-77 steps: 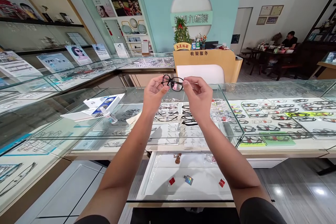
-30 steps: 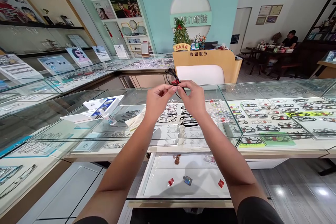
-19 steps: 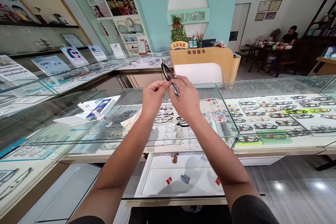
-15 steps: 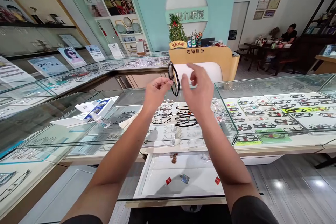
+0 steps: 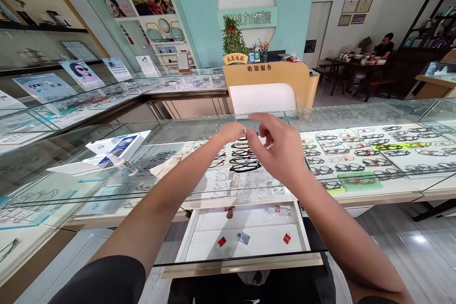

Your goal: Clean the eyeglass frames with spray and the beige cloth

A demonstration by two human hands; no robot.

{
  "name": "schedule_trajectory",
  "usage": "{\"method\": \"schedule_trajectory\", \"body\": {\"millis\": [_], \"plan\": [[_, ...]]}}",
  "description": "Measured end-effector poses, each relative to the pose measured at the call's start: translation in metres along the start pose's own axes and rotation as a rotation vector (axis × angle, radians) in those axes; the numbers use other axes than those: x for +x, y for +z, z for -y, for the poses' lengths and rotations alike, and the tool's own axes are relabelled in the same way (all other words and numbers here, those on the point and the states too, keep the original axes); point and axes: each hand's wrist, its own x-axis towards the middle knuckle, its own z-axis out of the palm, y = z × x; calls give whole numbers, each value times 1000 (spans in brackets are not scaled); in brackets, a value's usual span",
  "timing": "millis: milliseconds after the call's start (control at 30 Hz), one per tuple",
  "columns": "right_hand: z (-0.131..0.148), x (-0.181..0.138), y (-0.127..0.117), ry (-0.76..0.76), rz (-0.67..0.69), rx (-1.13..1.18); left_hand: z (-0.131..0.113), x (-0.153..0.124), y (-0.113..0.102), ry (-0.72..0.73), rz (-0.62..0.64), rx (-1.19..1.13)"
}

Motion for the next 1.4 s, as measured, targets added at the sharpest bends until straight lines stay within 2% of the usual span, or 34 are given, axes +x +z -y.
{"method": "schedule_trajectory", "body": {"millis": [167, 300, 400, 533, 667, 767, 867, 967, 1133, 1400], "plan": [[-17, -68, -7, 148, 153, 40, 8, 9, 11, -33, 97, 73], [-27, -109, 5, 228, 259, 7, 5, 9, 16, -36, 114, 91], [-38, -128, 15, 309, 296, -11, 2, 1, 11, -52, 87, 101], [-52, -148, 20, 398, 307, 18, 8, -33, -12, -65, 28, 106], [-57, -164, 19, 487, 283, 41, 26, -96, -34, -92, 47, 136], [-58, -172, 20, 507, 268, 34, 41, -144, -37, -126, 118, 168], [-55, -172, 24, 520, 271, 32, 52, -174, -30, -144, 182, 189], [-47, -168, 32, 513, 280, 42, 58, -185, -21, -155, 197, 189], [-29, -161, 42, 459, 305, 59, 59, -186, -14, -153, 168, 167], [-22, -154, 45, 416, 345, 9, 58, -221, -28, -168, 62, 89]]}}
